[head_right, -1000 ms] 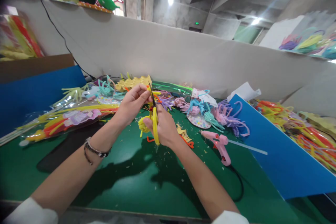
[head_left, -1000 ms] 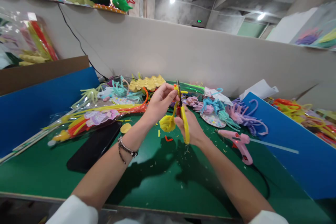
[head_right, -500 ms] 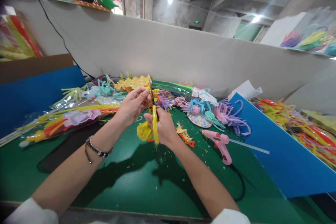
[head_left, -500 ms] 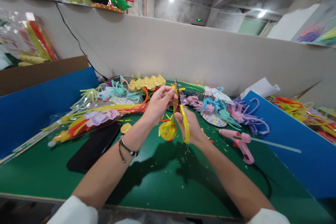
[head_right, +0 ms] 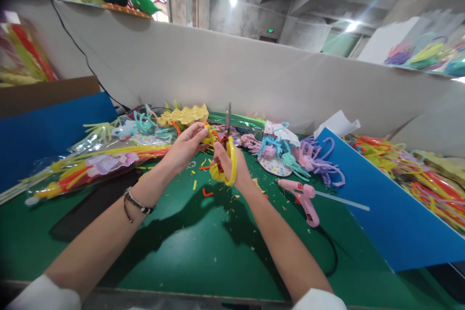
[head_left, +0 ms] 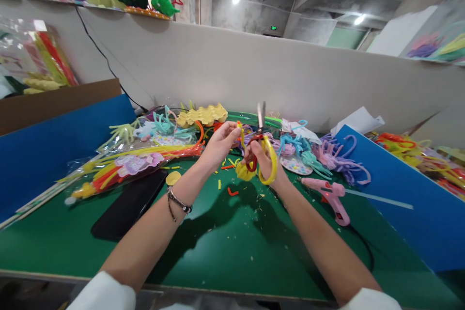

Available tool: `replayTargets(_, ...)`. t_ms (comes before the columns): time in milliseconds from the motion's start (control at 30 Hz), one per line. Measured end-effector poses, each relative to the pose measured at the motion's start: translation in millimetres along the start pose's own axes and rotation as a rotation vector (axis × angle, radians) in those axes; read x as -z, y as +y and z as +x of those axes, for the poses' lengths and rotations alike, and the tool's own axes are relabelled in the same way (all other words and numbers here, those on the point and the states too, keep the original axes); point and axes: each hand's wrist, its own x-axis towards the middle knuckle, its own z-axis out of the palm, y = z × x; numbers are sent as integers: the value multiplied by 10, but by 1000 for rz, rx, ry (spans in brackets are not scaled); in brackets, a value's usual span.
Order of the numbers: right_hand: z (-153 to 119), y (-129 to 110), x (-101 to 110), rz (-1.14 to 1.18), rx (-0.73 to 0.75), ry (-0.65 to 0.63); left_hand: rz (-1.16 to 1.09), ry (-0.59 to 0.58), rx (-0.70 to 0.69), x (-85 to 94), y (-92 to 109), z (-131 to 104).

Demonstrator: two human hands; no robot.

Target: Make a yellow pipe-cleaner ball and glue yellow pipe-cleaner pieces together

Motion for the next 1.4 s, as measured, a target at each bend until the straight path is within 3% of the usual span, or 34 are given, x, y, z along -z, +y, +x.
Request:
replayTargets(133,73,-15,75,211,15,193,170,-210,-43,20,28,-11)
replayTargets(200,81,-47,96,262,48,211,252,-276,-72,13,24,-15)
replayTargets(367,55,-107,126,244,21,159,390,-313,-113,4,-30,-12)
replayTargets(533,48,-108,156,209,-11,170,592,-311,-239,16,-41,-24)
replayTargets(633,44,-89,161,301,-15,187,749,-249,-401,24,-6,-44)
replayTargets(733,36,-68,160,411,-42,116,888,-196,-578,45,33,-57)
replayTargets(933,33,-43,127,443,-21,102,970,-177,-813,72,41,-60)
replayTargets(1133,-3,-95,1,201,16,173,1053,-55,-886,42,31,-74)
replayTargets(1400,28,-136,129,117,46,292,1130,-159,-970,101,14,-16)
